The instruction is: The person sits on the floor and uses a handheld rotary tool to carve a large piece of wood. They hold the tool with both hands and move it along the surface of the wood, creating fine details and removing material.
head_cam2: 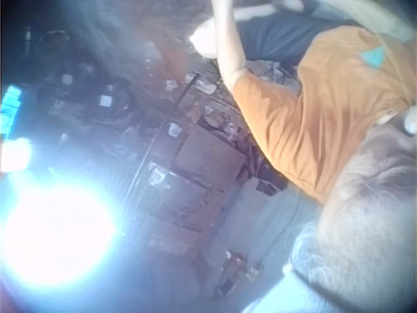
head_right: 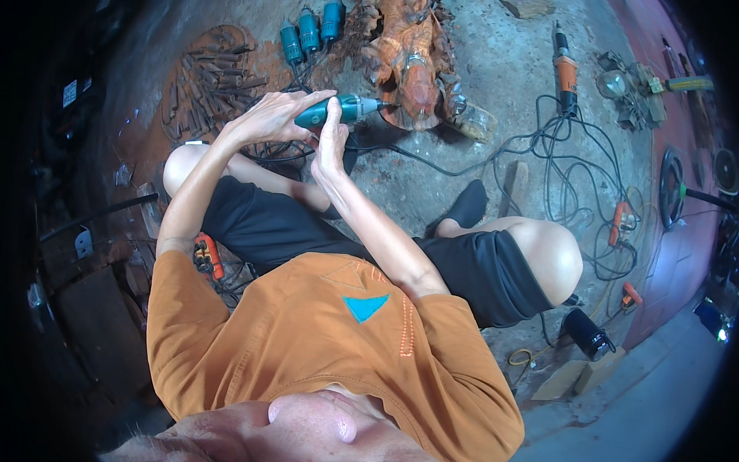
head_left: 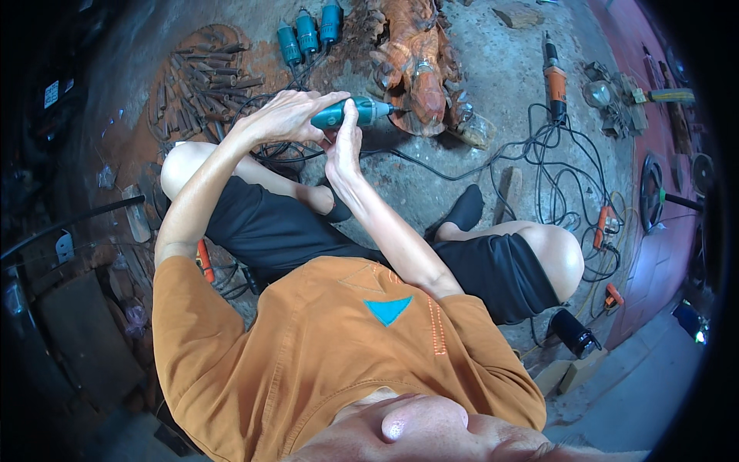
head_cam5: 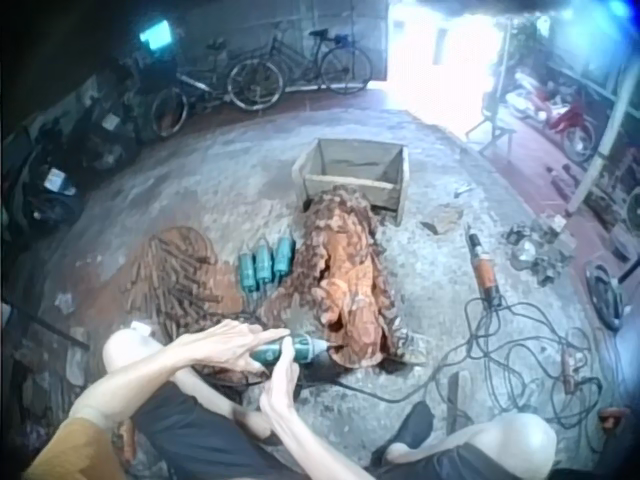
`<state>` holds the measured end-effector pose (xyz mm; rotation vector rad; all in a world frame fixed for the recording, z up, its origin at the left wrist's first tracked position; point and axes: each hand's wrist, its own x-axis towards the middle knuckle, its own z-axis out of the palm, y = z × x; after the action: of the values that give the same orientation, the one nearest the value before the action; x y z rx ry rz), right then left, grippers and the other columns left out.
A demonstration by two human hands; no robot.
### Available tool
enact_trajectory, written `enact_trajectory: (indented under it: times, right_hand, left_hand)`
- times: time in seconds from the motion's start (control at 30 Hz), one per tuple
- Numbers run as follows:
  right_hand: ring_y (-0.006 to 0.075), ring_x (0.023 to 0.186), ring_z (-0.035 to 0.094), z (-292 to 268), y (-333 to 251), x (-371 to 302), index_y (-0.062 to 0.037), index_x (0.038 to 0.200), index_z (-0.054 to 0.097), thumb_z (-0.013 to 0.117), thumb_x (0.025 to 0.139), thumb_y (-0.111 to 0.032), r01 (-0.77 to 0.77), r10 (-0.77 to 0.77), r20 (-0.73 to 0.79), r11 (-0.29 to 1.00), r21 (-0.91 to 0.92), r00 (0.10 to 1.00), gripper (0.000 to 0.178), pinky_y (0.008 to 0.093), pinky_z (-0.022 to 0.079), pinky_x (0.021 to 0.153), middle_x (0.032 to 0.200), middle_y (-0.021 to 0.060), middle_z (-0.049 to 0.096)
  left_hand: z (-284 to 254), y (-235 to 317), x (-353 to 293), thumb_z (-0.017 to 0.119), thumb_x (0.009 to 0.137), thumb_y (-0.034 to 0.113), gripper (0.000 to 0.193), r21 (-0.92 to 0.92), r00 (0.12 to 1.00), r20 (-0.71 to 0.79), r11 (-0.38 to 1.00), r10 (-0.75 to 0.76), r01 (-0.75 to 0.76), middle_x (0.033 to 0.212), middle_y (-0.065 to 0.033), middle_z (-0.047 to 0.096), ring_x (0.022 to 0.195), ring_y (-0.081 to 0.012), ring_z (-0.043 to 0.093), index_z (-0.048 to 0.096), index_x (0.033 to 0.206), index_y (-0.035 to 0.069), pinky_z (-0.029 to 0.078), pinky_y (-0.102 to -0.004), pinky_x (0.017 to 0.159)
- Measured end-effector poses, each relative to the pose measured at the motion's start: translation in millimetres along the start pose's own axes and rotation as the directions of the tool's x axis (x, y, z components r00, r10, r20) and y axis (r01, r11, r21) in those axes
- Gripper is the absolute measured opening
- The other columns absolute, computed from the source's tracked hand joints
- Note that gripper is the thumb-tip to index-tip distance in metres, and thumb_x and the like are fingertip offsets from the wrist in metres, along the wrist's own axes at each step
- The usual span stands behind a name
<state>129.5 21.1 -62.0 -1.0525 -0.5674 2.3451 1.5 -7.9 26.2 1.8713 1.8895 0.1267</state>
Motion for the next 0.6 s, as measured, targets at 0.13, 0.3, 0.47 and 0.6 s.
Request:
enact_trajectory:
  times: [0.13,0.3,0.47,0.6]
  right_hand:
    - [0.0092,0.08,0.059,11.8,-11.0,-10.9,-0.0107,0.104,0.059,0.052,0.088,-0.067,0.034,-0.033,-0.01,0.999,0.043,0.999,0.059,0.0286,0.048,0.064,0.088,-0.0012,0.061]
    - [0.0096,0.082,0.061,17.2,-20.0,-16.6,-0.0108,0.106,0.059,0.054,0.088,-0.066,-0.017,0.007,0.123,0.996,0.083,0.992,0.059,0.0295,0.052,0.069,0.091,-0.001,0.062]
    - [0.0118,0.088,0.064,20.8,-39.4,-15.7,-0.0101,0.113,0.059,0.055,0.089,-0.063,-0.025,-0.007,0.275,0.993,0.116,0.961,0.058,0.0318,0.054,0.074,0.1,0.0017,0.066]
    - [0.0142,0.09,0.066,24.9,-55.3,-10.9,-0.0095,0.118,0.056,0.053,0.091,-0.06,-0.043,-0.028,0.344,0.98,0.196,0.939,0.057,0.0356,0.057,0.079,0.102,0.003,0.066]
  left_hand:
    - [-24.2,17.2,-2.9,0.084,0.062,0.043,0.095,0.053,0.997,0.043,0.997,-0.059,0.057,0.093,-0.0173,0.067,0.082,-0.034,0.065,0.042,0.144,0.019,0.051,-0.0437,0.072]
    - [-42.1,19.5,-9.5,0.085,0.06,0.04,0.089,0.049,0.999,-0.03,0.998,-0.036,0.037,0.094,-0.018,0.069,0.083,-0.0348,0.068,0.046,0.137,0.017,0.052,-0.0434,0.073]
    - [-64.2,29.3,-4.9,0.083,0.062,0.035,0.083,0.114,0.991,-0.01,0.985,-0.13,0.131,0.095,-0.0201,0.069,0.085,-0.0375,0.068,0.047,0.134,0.016,0.054,-0.0456,0.075]
    - [-80.6,39.4,5.0,0.082,0.064,0.031,0.081,0.259,0.996,-0.035,0.962,-0.078,0.085,0.093,-0.0212,0.068,0.083,-0.0378,0.067,0.046,0.135,0.016,0.054,-0.0451,0.074]
